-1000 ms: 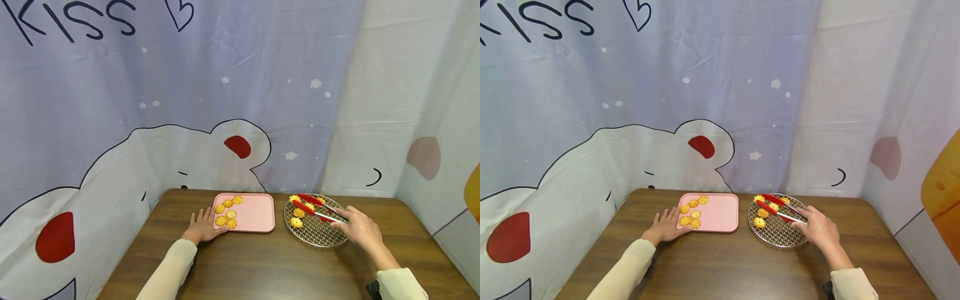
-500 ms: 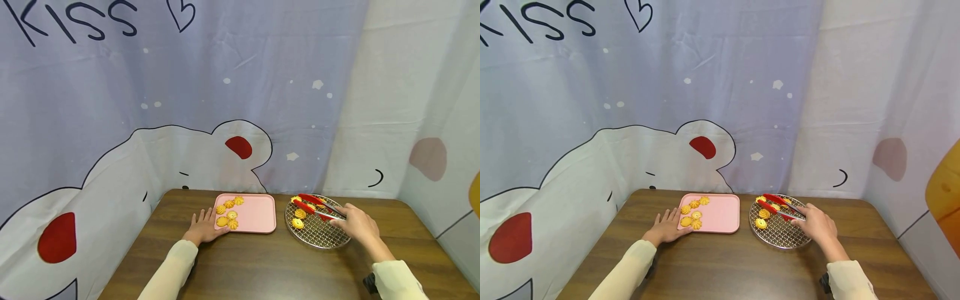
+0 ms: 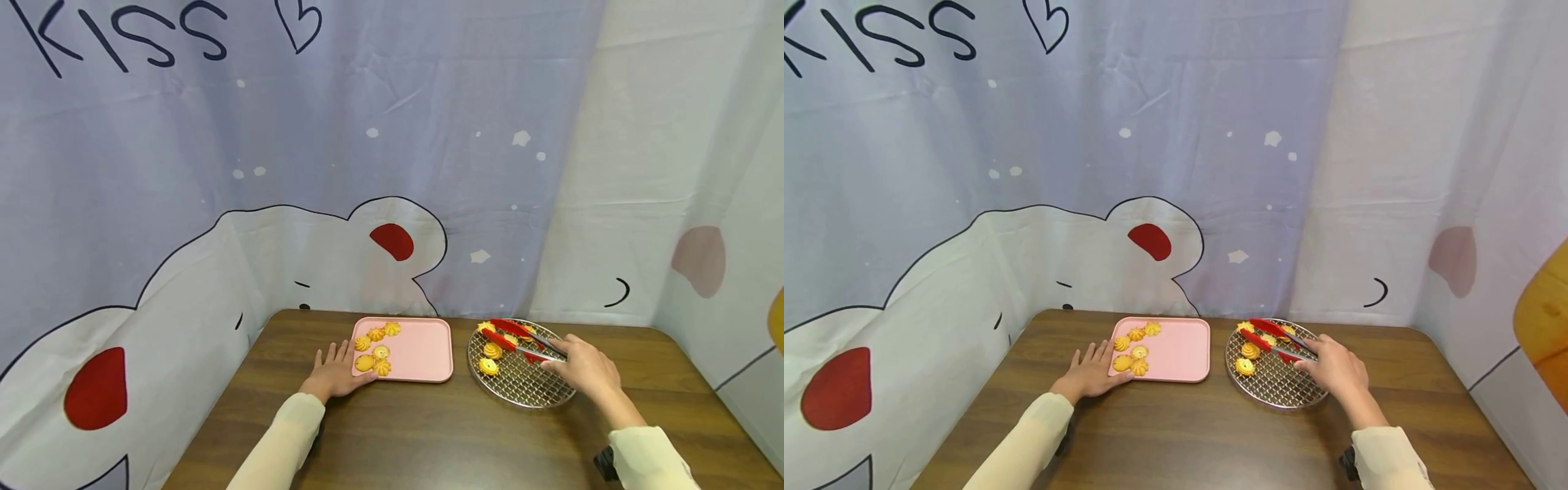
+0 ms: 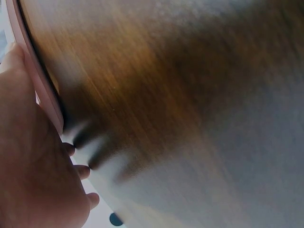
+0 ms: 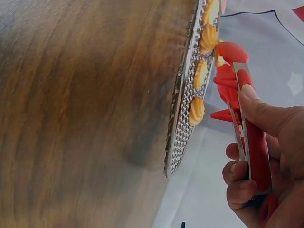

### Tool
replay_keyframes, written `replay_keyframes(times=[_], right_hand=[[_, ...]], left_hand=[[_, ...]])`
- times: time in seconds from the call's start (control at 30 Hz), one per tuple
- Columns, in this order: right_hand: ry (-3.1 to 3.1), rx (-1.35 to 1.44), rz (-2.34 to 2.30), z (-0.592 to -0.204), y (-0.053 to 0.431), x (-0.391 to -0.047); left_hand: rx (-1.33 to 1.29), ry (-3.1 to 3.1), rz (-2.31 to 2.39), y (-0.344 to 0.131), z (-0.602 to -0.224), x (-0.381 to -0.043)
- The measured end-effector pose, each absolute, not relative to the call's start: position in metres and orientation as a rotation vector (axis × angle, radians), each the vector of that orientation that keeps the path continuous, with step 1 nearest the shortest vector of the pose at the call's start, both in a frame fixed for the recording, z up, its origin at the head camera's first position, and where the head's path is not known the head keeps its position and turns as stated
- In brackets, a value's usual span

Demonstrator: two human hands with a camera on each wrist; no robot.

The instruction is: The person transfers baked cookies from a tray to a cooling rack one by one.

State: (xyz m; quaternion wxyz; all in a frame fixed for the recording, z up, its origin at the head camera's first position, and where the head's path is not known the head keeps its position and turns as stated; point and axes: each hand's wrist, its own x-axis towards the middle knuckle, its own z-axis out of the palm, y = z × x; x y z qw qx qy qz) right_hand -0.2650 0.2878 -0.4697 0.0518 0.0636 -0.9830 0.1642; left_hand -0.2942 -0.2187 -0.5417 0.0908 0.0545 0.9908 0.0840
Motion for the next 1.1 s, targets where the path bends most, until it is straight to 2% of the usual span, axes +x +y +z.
replay_keyframes(times=[0.3,0.87,1.1], right_hand=[[-2.986,0.195,0.496,-0.473,0.292,-0.263],[-2.939,0.275,0.481,-0.467,0.269,-0.263],[-2.954,0.31,0.464,-0.468,0.254,-0.26]], left_hand=[[0.161,2.928,0.254,-0.211,-0.523,-0.282],[0.149,2.92,0.227,-0.218,-0.54,-0.294],[0.163,2.916,0.252,-0.214,-0.528,-0.289]])
